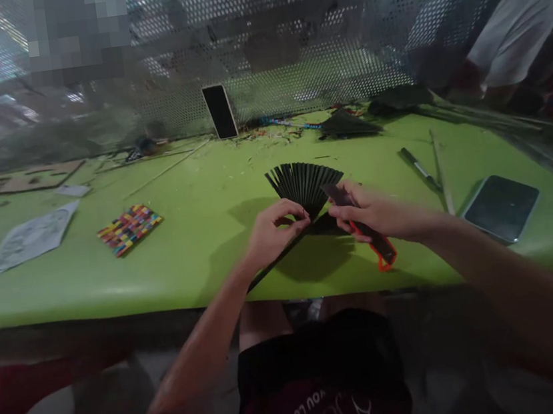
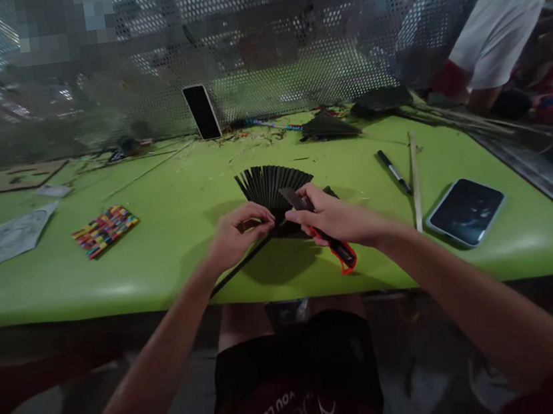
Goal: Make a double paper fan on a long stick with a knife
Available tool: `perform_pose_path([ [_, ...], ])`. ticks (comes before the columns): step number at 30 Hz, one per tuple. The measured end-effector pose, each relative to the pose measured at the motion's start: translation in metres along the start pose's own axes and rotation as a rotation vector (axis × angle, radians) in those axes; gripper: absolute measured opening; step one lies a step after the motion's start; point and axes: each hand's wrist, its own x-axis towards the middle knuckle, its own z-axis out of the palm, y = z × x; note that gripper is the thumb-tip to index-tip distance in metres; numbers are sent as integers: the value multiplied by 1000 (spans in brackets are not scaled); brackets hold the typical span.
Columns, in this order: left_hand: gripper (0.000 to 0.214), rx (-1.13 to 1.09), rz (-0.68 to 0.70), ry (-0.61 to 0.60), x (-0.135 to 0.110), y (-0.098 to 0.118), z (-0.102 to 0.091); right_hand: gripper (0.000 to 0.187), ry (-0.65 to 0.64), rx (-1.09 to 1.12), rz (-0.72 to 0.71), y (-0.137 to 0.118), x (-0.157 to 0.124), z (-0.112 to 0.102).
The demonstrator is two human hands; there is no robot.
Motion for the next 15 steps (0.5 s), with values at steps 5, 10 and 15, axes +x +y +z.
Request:
perform_pose_path([
  [5, 3, -19, 106, 19, -4, -3, -3, 15, -40, -100, 3, -4, 0, -9],
  [10, 8, -12, 221, 93, -8, -1, -7, 19, -124, -545, -6, -22, 7, -8],
  [15, 7, 30, 231, 79, -11, 0, -17, 26, -86, -833, -31, -36, 14, 3],
])
